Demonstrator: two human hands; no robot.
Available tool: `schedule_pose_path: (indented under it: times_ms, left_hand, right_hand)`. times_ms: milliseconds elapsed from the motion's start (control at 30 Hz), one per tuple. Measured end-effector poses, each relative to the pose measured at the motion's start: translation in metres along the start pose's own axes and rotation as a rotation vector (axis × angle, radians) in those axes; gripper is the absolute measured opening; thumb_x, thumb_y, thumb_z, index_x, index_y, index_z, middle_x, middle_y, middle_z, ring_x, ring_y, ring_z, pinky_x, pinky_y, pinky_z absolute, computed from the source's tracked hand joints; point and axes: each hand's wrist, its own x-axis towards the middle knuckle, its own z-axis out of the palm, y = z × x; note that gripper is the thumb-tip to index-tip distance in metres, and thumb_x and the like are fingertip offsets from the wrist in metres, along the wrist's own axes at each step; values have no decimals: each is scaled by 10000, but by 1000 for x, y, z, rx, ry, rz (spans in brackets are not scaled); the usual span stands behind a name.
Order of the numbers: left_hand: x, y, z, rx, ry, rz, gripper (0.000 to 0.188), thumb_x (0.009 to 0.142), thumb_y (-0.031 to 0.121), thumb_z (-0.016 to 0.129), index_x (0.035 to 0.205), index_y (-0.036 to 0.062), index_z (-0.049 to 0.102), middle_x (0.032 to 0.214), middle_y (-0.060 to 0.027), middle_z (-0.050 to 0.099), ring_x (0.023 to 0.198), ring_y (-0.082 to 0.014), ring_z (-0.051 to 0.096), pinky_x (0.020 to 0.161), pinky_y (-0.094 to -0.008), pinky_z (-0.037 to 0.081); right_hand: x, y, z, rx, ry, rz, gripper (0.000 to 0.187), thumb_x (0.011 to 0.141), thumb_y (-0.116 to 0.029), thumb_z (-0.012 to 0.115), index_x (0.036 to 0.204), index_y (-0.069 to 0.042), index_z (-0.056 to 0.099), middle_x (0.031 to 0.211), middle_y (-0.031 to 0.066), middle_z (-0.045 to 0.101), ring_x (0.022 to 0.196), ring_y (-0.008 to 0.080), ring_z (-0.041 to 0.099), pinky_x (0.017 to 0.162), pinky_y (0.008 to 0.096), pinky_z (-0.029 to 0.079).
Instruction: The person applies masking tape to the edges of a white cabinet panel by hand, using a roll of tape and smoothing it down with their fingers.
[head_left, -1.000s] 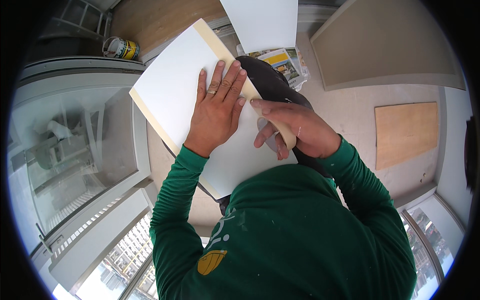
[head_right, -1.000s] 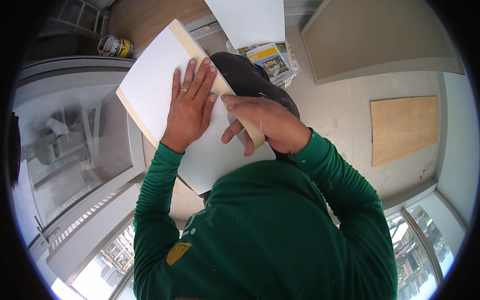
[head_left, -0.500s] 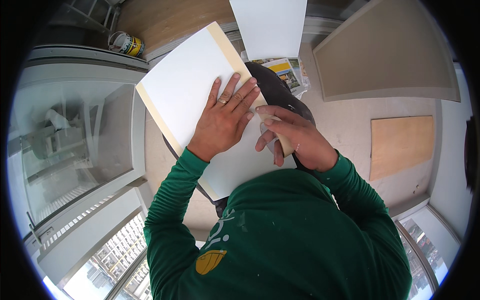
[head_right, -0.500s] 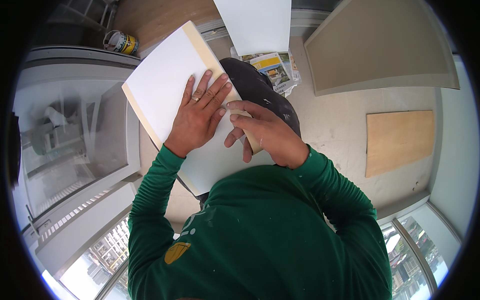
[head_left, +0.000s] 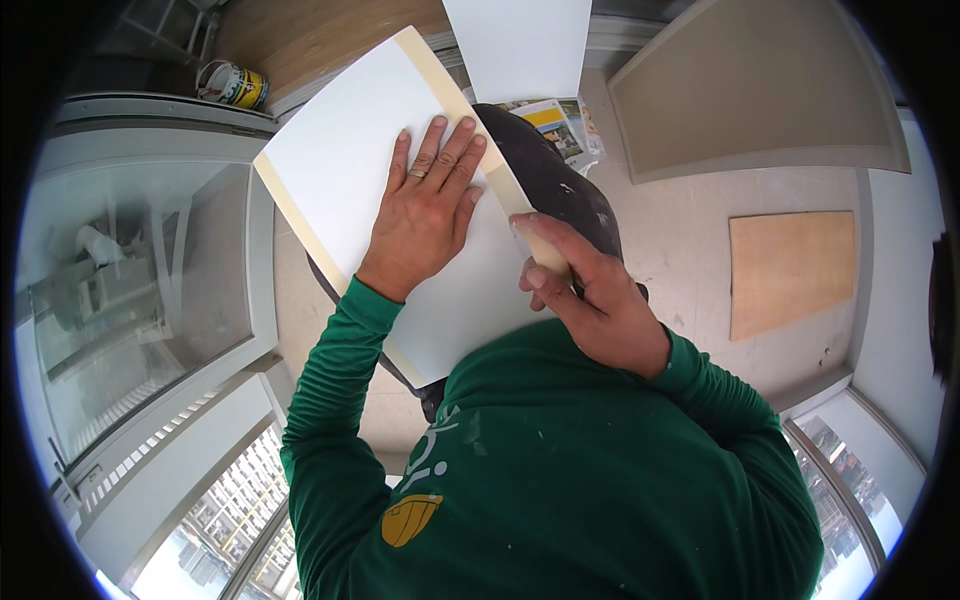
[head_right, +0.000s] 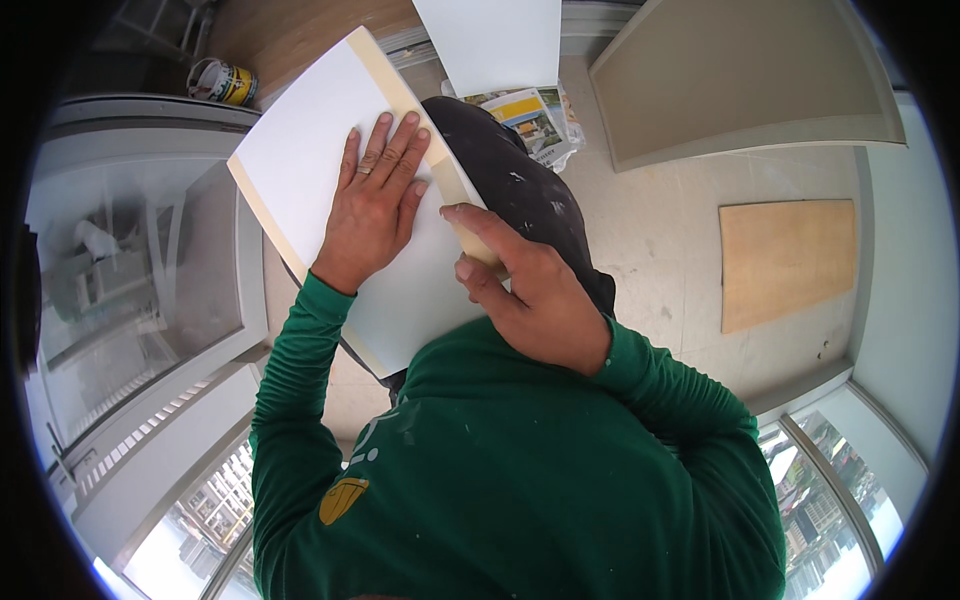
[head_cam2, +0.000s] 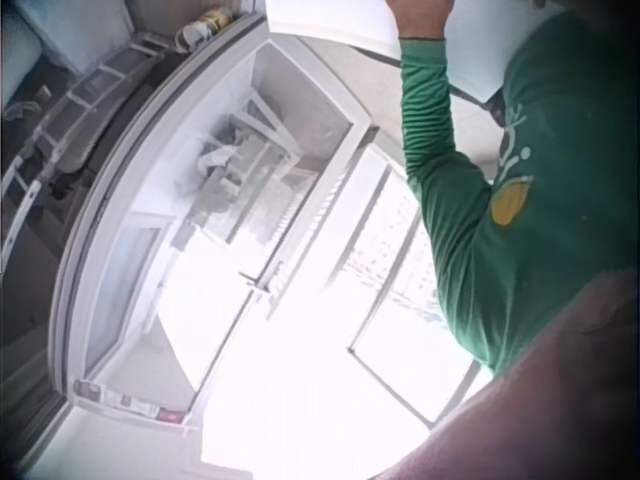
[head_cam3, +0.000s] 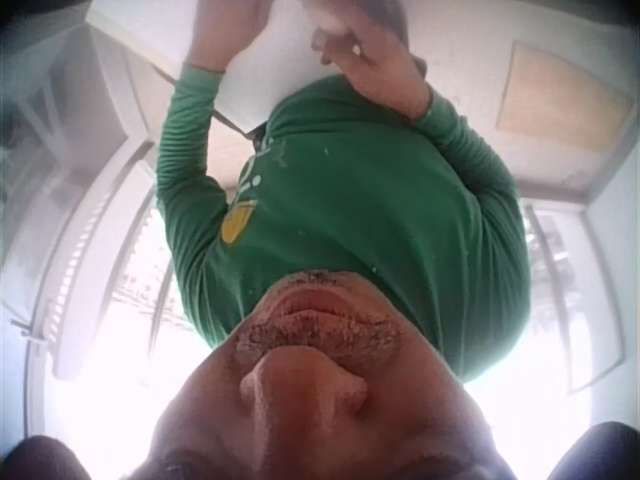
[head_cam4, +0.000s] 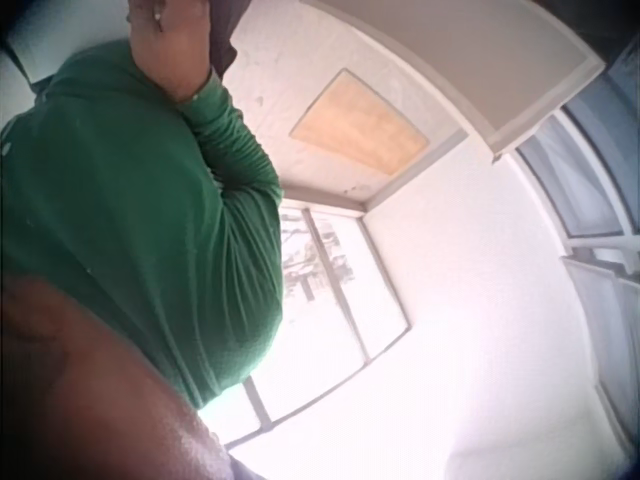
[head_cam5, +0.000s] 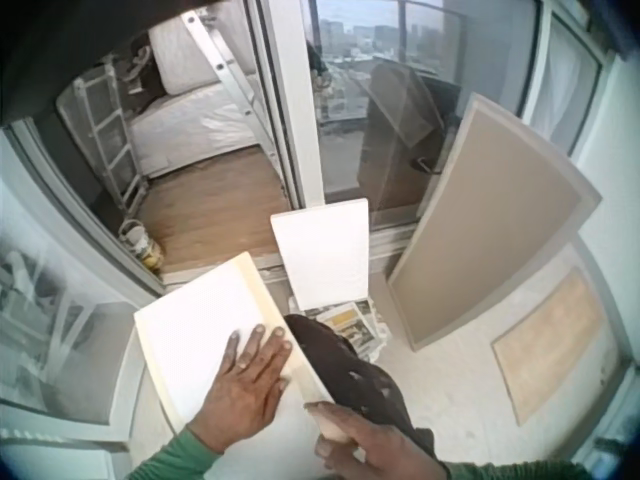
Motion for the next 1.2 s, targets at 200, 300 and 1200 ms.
schedule_pose_path:
  times_ms: [200, 300, 1200]
  left_hand:
    - [0, -1, 2, -26, 20, -7, 587, 1045, 191, 650, 1607, 84, 516, 1709, -94, 457, 1613, -333, 358, 1338, -573, 191]
    - [0, 0, 1, -45, 28, -11, 584, 1050, 191, 644, 1609, 82, 513, 1708, -94, 459, 1614, -331, 357, 1338, -572, 188]
    - [0, -1, 7, 1, 21, -6, 562, 1085, 220, 600, 1626, 102, 501, 1727, -70, 435, 1622, -308, 346, 1333, -564, 193]
  right_hand:
    - [-4, -21, -2, -65, -85, -45, 486, 1074, 53, 522, 1551, -42, 531, 1004, 83, 695, 882, 158, 659, 825, 313, 571]
    - [-8, -25, -6, -71, -96, 0, 480, 1067, 69, 506, 1532, -39, 553, 985, 84, 696, 877, 151, 661, 806, 309, 574]
    - [-21, -26, -6, -16, 11, 105, 352, 1026, 22, 595, 1362, -13, 695, 917, 170, 778, 760, 223, 784, 774, 348, 626]
